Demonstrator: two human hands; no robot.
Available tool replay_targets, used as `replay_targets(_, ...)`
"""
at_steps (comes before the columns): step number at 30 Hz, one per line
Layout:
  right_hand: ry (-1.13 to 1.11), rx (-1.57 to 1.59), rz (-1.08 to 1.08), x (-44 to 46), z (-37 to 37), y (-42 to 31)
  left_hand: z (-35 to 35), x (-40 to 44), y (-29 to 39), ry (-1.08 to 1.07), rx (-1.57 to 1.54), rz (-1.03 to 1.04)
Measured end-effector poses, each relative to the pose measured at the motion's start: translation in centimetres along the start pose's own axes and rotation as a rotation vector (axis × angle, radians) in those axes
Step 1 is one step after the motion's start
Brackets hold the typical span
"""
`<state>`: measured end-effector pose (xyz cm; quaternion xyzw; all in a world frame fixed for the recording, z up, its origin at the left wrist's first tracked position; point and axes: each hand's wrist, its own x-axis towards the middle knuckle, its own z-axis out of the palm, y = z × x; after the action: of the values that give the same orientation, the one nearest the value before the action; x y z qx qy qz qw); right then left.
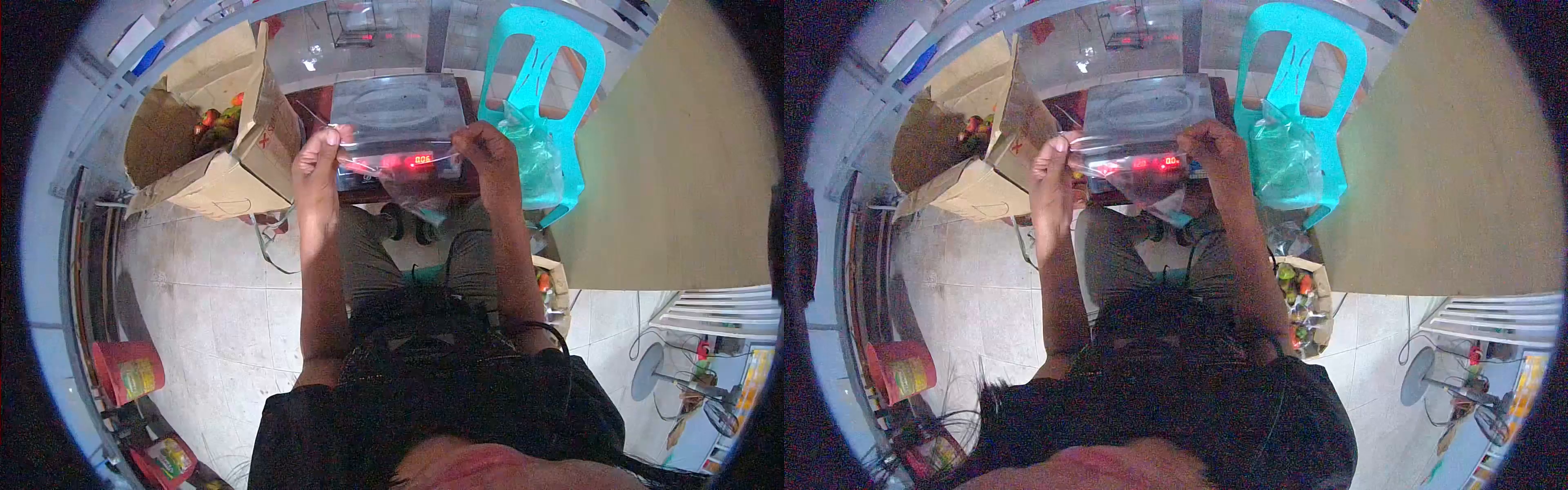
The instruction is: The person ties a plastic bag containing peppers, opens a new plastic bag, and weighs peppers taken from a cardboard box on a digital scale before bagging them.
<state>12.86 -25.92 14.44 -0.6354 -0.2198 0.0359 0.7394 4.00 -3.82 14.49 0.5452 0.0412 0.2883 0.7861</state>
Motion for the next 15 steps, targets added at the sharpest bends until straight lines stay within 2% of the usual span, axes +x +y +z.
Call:
replay_targets(4, -0.013, -0.034, -0.013, 0.3, -0.1, 0.4, -0.4, -0.2, -0.3, -0.016, 0.103, 0.037)
replay_targets(7, 0.009, 0.033, 0.018, 0.1, 0.5, 0.1, -0.8, -0.2, -0.6, -0.064, 0.055, 0.017)
replay_targets(10, 0.023, 0.118, -0.011, 0.1, 0.9, 0.3, 0.9, -0.8, -0.1, 0.068, -0.046, -0.083)
replay_targets(15, 0.069, 0.201, 0.031, 0.1, 1.7, 0.1, 1.5, -0.5, -0.7, 0.084, 0.098, 0.078)
